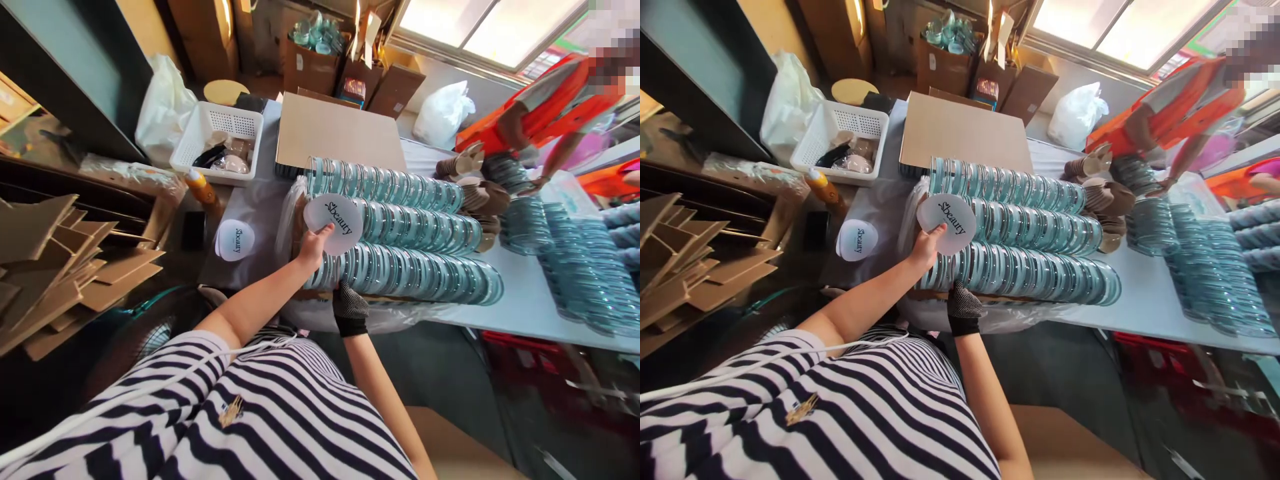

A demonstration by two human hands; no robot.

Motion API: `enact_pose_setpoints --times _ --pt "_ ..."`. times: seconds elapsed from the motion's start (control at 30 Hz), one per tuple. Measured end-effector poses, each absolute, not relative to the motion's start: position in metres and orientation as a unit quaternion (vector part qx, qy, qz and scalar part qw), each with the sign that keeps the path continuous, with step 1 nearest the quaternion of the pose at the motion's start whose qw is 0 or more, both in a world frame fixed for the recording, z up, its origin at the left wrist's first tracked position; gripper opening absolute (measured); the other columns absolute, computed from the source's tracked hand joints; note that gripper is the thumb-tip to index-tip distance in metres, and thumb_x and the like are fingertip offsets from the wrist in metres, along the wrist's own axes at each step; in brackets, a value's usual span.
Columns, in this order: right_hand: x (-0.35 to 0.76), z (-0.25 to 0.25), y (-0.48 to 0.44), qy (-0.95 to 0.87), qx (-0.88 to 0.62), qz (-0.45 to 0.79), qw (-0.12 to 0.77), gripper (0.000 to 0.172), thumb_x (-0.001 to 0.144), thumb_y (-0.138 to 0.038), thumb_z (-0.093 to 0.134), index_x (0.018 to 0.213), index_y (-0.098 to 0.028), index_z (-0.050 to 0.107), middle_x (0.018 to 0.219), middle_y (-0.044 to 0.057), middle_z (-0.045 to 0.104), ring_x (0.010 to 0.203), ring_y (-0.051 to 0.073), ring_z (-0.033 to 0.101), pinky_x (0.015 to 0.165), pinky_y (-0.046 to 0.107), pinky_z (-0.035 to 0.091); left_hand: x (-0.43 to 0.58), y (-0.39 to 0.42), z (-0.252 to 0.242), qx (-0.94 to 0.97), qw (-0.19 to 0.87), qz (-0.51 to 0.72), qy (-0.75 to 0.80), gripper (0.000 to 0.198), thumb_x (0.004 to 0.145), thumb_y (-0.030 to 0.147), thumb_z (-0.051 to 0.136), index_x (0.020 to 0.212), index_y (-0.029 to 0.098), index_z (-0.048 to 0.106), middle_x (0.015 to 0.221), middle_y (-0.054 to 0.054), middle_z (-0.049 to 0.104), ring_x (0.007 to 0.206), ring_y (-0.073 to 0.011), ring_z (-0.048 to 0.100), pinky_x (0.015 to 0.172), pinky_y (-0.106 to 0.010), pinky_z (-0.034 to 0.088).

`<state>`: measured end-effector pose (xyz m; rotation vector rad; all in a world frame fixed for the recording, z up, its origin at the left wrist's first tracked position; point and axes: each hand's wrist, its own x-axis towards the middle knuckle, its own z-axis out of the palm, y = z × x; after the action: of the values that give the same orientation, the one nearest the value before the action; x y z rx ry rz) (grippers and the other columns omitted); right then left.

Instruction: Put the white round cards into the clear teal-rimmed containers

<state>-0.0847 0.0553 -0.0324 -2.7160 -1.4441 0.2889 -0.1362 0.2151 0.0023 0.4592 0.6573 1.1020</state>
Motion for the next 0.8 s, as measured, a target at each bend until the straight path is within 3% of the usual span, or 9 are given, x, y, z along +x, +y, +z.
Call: enact_pose_setpoints --times 0.13,0.33,0.47,0.53,0.6,0.7,0.8 --pt "-0.080 -0.019 0.056 -0.474 -0.866 0.149 0.062 0.030 0.098 -0.028 0.041 0.103 -0.020 0.069 0.089 0.007 0.072 0.074 0.015 0.063 0.061 0.024 0.031 -0.137 0.215 0.001 0.202 0.776 0.513 0.307 0.032 0.058 0.029 0.087 0.083 0.016 0.072 0.091 -0.008 0.076 0.109 -0.0272 0.066 0.102 -0.041 0.046" --pt "-0.079 -0.011 0.066 -0.470 -0.877 0.078 0.059 0.033 0.099 -0.030 0.039 0.100 -0.016 0.069 0.088 0.011 0.071 0.072 0.015 0.061 0.063 0.025 0.033 -0.140 0.218 0.002 0.174 0.784 0.515 0.300 0.034 0.058 0.028 0.087 0.085 0.017 0.071 0.091 -0.006 0.076 0.108 -0.0258 0.065 0.100 -0.040 0.047" --pt "-0.077 -0.014 0.065 -0.461 -0.841 0.233 0.161 0.029 0.093 -0.029 0.042 0.104 -0.016 0.067 0.077 0.009 0.069 0.066 0.016 0.060 0.061 0.025 0.040 -0.141 0.218 0.001 0.180 0.776 0.523 0.302 0.035 0.059 0.030 0.087 0.087 0.017 0.071 0.092 -0.007 0.076 0.109 -0.0252 0.065 0.100 -0.039 0.047" --pt "-0.072 -0.013 0.062 -0.457 -0.796 0.335 0.214 0.036 0.092 -0.034 0.040 0.112 -0.015 0.064 0.066 0.004 0.065 0.055 0.015 0.057 0.055 0.025 0.043 -0.138 0.216 -0.001 0.191 0.764 0.531 0.312 0.034 0.060 0.032 0.087 0.087 0.017 0.072 0.092 -0.007 0.076 0.107 -0.0251 0.066 0.101 -0.039 0.047" --pt "-0.065 -0.008 0.061 -0.452 -0.780 0.363 0.236 0.042 0.091 -0.041 0.039 0.109 -0.013 0.065 0.062 0.004 0.063 0.051 0.016 0.057 0.054 0.027 0.046 -0.134 0.213 -0.004 0.199 0.752 0.534 0.331 0.032 0.061 0.033 0.086 0.084 0.017 0.072 0.090 -0.007 0.076 0.106 -0.0259 0.066 0.101 -0.040 0.047" --pt "-0.051 0.006 0.072 -0.442 -0.823 0.217 0.282 0.047 0.091 -0.047 0.040 0.113 -0.012 0.064 0.091 0.014 0.070 0.080 0.022 0.066 0.074 0.034 0.052 -0.129 0.209 -0.007 0.226 0.740 0.524 0.357 0.026 0.062 0.032 0.086 0.081 0.018 0.074 0.087 -0.006 0.076 0.105 -0.0275 0.067 0.101 -0.041 0.046" --pt "-0.041 0.024 0.089 -0.475 -0.818 0.006 0.325 0.061 0.091 -0.048 0.042 0.139 -0.010 0.047 0.135 0.021 0.056 0.124 0.027 0.053 0.102 0.043 0.044 -0.132 0.204 -0.005 0.266 0.740 0.511 0.346 0.025 0.062 0.031 0.086 0.082 0.019 0.076 0.085 -0.006 0.076 0.102 -0.0283 0.068 0.099 -0.040 0.047"
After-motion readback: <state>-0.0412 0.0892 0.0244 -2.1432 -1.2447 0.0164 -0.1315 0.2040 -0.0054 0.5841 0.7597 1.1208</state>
